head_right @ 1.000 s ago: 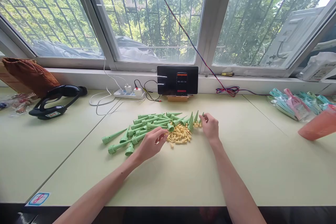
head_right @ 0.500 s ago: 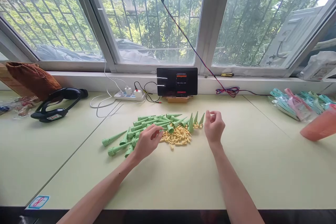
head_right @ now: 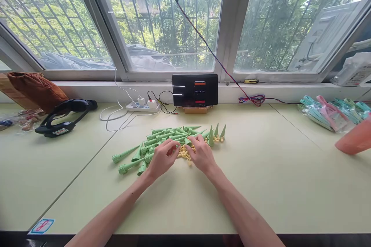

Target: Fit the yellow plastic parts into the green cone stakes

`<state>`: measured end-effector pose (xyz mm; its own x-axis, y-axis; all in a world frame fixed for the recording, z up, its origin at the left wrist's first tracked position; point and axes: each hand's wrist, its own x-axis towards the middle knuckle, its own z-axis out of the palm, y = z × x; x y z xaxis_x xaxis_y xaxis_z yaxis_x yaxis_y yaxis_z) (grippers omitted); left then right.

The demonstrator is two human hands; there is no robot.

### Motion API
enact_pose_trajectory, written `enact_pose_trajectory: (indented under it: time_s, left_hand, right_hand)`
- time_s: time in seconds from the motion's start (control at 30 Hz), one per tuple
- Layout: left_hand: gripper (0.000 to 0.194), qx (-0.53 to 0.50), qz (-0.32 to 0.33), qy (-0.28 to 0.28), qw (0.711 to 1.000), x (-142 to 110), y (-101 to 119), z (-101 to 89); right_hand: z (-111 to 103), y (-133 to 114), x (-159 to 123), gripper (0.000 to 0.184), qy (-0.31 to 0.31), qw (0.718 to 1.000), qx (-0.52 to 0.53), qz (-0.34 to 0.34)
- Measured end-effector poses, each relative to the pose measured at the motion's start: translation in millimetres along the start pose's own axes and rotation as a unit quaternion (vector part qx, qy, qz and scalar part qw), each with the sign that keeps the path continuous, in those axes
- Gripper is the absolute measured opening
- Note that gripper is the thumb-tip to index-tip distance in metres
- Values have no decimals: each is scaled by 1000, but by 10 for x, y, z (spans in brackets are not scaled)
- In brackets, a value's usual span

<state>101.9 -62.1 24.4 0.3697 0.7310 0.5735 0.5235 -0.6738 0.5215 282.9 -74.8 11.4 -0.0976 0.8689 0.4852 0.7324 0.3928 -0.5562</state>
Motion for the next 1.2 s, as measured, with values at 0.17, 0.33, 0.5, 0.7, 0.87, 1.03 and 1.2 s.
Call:
enact_pose_trajectory:
  time_s: [0.17,0.33,0.5,0.7,0.87,1.03,1.2]
  left_hand:
    - [10,-9,8,-17,1000,-17,26,33]
    - [10,-18,8,-35,999,-36,28,61]
    - [11,-27,7,-47,999,-50,26,73]
    - [12,-28,15,-58,998,-56,31,84]
    - [13,-28,10,-63,998,-71,29,98]
    - [14,-30,9,-67,997,-67,24,104]
    - [14,-27,10,-71,997,-61,12,108]
  right_hand:
    - [8,80,-9,33,-32,999,-40,12]
    - [10,81,-12,31,-58,998,-35,2]
    - [8,75,-17,29,-71,997,-38,6]
    - [-18,58,-7,29,-88,995,-43,19]
    - [-32,35,-10,28,-84,995,-50,27]
    - [-15,36,-20,26,-77,995,-61,28]
    - [-1,33,-17,22,-70,995,-69,34]
